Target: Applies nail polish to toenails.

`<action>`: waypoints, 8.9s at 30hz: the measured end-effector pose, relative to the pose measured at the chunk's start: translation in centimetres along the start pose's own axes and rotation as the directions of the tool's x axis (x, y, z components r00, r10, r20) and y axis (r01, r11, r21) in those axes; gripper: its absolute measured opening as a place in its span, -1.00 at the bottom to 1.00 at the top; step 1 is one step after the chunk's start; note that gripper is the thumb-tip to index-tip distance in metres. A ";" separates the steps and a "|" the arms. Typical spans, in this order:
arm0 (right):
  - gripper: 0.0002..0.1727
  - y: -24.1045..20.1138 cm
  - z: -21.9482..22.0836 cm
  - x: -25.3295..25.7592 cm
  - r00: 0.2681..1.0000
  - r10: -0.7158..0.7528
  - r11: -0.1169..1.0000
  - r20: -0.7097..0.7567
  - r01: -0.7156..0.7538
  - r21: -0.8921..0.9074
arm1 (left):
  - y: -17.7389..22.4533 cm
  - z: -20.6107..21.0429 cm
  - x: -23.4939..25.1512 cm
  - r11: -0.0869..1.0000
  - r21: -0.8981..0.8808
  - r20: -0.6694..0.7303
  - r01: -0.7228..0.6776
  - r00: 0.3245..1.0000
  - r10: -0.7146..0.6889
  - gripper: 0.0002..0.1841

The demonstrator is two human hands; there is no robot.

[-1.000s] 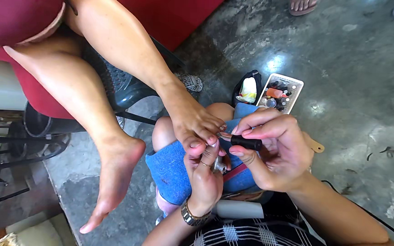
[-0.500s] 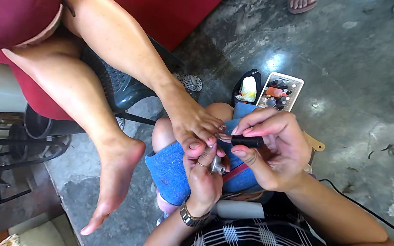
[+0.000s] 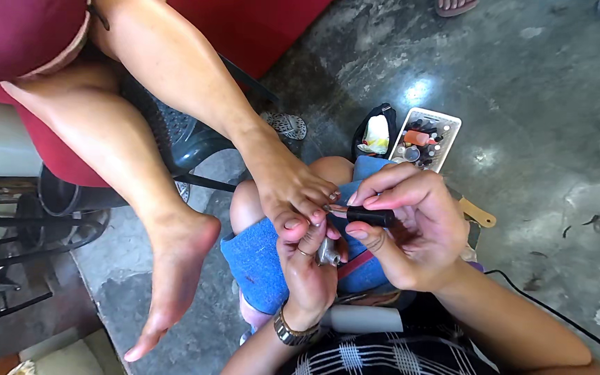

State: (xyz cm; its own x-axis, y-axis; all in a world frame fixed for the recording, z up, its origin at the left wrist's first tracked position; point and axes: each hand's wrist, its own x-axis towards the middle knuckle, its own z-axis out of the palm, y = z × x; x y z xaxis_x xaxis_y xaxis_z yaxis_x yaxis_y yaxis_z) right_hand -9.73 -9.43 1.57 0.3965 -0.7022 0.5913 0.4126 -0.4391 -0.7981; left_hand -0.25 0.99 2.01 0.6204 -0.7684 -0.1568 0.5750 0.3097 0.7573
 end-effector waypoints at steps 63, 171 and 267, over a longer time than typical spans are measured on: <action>-0.75 -1.6 1.4 -0.3 0.999 -0.041 0.997 -0.007 0.041 -0.073 | 1.4 0.2 -1.0 0.999 0.012 -0.040 0.046 0.998 -0.046 -0.85; -0.86 0.0 2.6 -2.0 0.857 0.514 0.790 0.037 -0.490 0.369 | 1.7 -0.5 -0.5 0.996 -0.038 -0.009 0.085 0.996 -0.085 -0.81; -0.81 2.8 -1.4 14.5 0.498 -0.115 0.993 0.859 0.062 0.097 | 3.0 0.4 -0.9 0.969 -0.152 -0.001 0.197 0.980 -0.200 -0.86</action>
State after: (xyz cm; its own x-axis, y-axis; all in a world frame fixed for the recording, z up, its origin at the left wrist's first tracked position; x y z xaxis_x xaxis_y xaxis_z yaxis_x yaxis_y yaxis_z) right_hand -3.98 -21.63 7.72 0.8547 0.1823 0.4860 0.5142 -0.4251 -0.7449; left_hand 0.64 2.39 4.68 0.4936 -0.8144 -0.3052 0.7603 0.2336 0.6061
